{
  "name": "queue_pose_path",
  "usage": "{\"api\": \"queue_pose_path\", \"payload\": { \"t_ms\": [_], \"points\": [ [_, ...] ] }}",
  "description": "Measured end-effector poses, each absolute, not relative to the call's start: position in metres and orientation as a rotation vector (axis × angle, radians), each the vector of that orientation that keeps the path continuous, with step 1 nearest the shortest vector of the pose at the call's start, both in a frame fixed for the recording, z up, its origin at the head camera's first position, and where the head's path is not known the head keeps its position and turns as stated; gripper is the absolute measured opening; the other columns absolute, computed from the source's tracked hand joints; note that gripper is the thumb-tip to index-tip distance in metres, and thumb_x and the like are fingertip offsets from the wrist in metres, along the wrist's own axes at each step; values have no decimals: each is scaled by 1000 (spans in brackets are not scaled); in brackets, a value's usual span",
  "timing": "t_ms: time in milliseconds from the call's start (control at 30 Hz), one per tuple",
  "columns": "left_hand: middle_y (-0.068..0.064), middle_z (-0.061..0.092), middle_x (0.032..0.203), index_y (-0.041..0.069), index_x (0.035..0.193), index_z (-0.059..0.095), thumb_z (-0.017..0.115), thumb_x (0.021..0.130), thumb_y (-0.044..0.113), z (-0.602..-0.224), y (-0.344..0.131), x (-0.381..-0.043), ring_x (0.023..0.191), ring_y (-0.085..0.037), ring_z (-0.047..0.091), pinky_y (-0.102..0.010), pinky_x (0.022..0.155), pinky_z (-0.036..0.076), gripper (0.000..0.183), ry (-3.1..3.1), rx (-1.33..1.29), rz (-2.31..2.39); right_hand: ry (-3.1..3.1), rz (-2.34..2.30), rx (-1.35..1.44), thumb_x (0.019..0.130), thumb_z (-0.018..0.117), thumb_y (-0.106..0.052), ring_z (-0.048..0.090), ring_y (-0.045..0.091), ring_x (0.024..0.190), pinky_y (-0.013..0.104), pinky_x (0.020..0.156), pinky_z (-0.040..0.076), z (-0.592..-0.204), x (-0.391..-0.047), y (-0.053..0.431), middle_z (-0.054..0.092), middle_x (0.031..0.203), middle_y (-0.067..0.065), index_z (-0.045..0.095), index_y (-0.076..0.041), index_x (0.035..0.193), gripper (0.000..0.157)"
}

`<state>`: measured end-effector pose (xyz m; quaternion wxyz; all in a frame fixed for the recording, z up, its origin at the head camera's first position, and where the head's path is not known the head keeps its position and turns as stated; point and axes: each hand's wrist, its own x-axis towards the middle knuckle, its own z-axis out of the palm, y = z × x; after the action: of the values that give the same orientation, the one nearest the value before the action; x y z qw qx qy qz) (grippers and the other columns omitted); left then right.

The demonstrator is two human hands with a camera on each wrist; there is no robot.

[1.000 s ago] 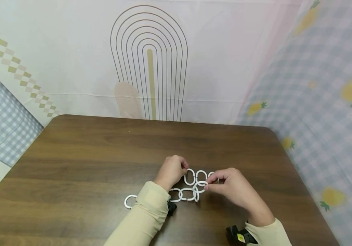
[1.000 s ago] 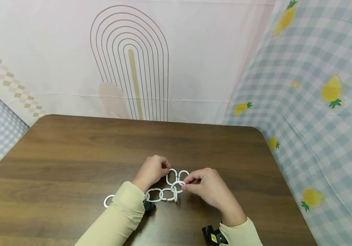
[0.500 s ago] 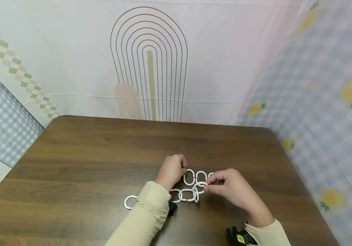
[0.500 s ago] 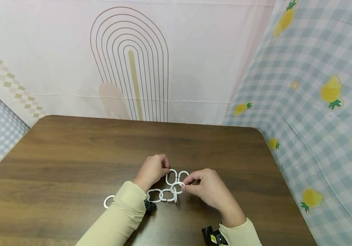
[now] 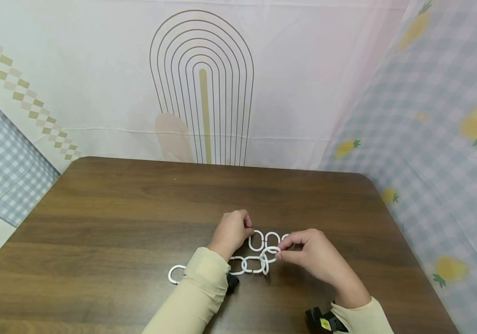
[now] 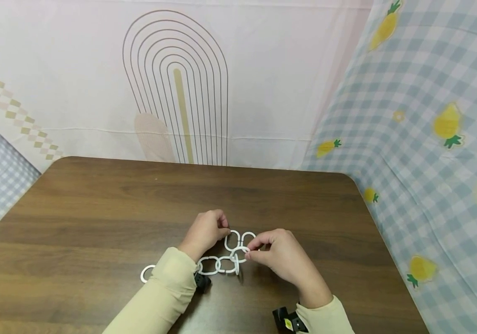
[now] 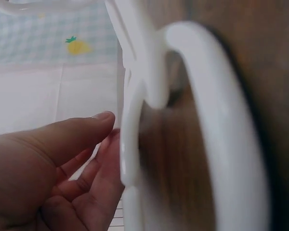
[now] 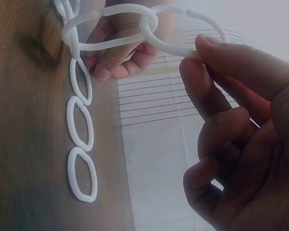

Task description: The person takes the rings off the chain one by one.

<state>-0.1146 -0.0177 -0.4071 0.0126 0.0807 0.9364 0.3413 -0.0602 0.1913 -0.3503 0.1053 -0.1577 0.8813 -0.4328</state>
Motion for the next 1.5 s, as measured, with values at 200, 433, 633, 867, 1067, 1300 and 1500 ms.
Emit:
{"api": "queue_pose_path", "payload": {
  "t_ms": [200, 433, 633, 867, 1067, 1300, 1500],
  "points": [
    [6, 61, 69, 15, 78, 66, 81, 81, 9, -404, -18, -109, 65, -11, 55, -27, 64, 47, 16, 2890, 296, 1141, 2598, -1276, -471, 80, 84, -16, 58, 6, 69, 23, 62, 49, -350, -60, 191, 69, 77, -6, 76, -16, 78, 9],
    [6, 67, 73, 11, 84, 70, 80, 82, 7, -395, -23, -102, 67, -7, 59, -26, 66, 49, 11, 2755, 357, 1263, 2587, -1282, -465, 81, 84, -16, 58, 7, 69, 24, 62, 49, -349, -60, 190, 69, 77, -6, 76, -15, 79, 8],
    [5, 68, 78, 9, 88, 72, 79, 83, 6, -390, -29, -95, 73, -8, 63, -25, 71, 51, 9, 2679, 430, 1324, 2583, -1276, -466, 81, 84, -18, 58, 7, 69, 24, 62, 49, -349, -60, 189, 69, 78, -6, 76, -15, 80, 8],
    [5, 71, 85, 9, 95, 74, 75, 87, 4, -395, -36, -91, 81, -8, 66, -24, 76, 53, 9, 2570, 545, 1414, 2587, -1295, -470, 82, 83, -16, 59, 7, 70, 23, 62, 50, -350, -59, 190, 69, 79, -5, 76, -15, 80, 7],
    [-4, 74, 91, 5, 99, 75, 72, 88, 2, -396, -40, -87, 83, -8, 67, -22, 76, 54, 12, 2465, 587, 1491, 2597, -1309, -484, 82, 83, -15, 59, 7, 71, 23, 63, 50, -350, -60, 190, 68, 79, -5, 76, -14, 81, 7],
    [-4, 74, 95, 3, 103, 73, 70, 91, 1, -397, -39, -83, 87, -10, 68, -21, 78, 54, 12, 2359, 699, 1525, 2602, -1321, -498, 82, 83, -13, 59, 9, 70, 23, 62, 50, -351, -60, 189, 68, 78, -5, 76, -14, 81, 7],
    [-2, 74, 93, 4, 101, 74, 72, 89, 1, -398, -40, -81, 86, -10, 69, -21, 78, 54, 12, 2349, 728, 1519, 2610, -1322, -505, 82, 83, -13, 58, 9, 70, 23, 61, 49, -351, -59, 189, 68, 78, -5, 76, -14, 81, 7]
  ]
}}
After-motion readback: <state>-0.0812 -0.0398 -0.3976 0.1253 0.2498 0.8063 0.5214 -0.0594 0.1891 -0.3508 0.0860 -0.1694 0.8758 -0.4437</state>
